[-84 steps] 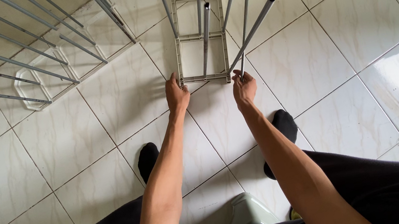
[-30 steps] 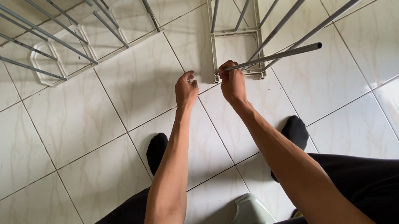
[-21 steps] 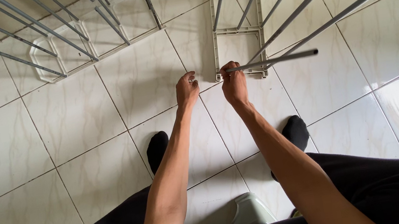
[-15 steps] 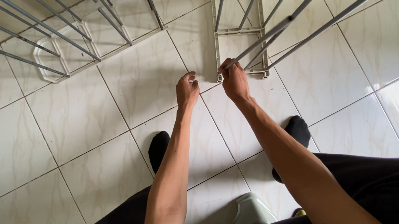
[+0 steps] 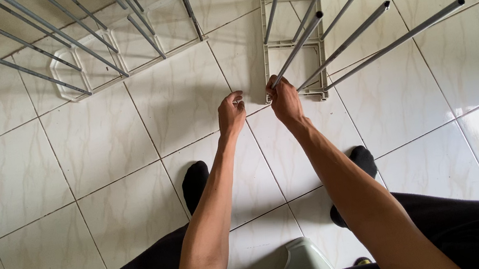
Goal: The person assembles a white plastic dish rack by inserting metal rods into a base frame and then attaching a white plastic top frame. The person aligns and secures the components by hand on a tiled floor.
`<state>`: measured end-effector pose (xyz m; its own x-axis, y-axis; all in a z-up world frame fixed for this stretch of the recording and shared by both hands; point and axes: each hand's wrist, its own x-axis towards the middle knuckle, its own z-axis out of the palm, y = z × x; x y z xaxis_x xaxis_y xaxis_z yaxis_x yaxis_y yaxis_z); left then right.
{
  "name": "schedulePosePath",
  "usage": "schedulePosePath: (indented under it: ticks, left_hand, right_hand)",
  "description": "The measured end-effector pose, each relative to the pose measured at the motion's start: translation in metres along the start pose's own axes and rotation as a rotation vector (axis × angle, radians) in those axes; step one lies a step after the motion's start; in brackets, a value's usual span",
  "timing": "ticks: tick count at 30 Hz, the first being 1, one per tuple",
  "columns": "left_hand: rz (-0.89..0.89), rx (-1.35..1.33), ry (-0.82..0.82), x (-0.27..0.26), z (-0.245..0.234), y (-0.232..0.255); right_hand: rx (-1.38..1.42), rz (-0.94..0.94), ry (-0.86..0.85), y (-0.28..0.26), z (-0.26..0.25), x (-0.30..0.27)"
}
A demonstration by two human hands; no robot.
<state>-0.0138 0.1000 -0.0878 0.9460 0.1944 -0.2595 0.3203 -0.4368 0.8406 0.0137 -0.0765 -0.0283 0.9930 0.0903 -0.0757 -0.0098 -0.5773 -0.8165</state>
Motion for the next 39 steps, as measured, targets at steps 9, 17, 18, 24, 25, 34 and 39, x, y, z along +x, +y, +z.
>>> schedulePosePath:
  ticks: [9,17,18,24,25,34,39]
  left_hand:
    - [0.019,0.074,0.008,-0.004,0.005,0.011]
    - [0.089,-0.014,-0.035,-0.016,0.004,0.064]
    - [0.103,-0.037,-0.042,-0.018,0.004,0.076]
    - [0.466,-0.216,-0.045,-0.029,0.016,0.126]
    - [0.476,-0.2,-0.037,-0.028,0.019,0.13]
    - [0.408,-0.006,-0.074,-0.02,0.023,0.134]
    - [0.538,0.074,-0.1,-0.012,0.028,0.12]
  right_hand:
    - [-0.049,-0.011,0.029,0.02,0.011,0.004]
    - [0.032,0.067,0.136,0.075,0.028,-0.024]
    - [0.061,0.078,0.163,0.077,0.025,-0.03]
    - [0.012,0.211,0.464,0.037,-0.024,-0.066]
    - [0.077,0.183,0.496,0.024,-0.035,-0.067]
    - [0.306,0.136,0.31,-0.034,-0.096,-0.031]
    - [0.293,0.067,0.312,-0.012,-0.086,-0.023]
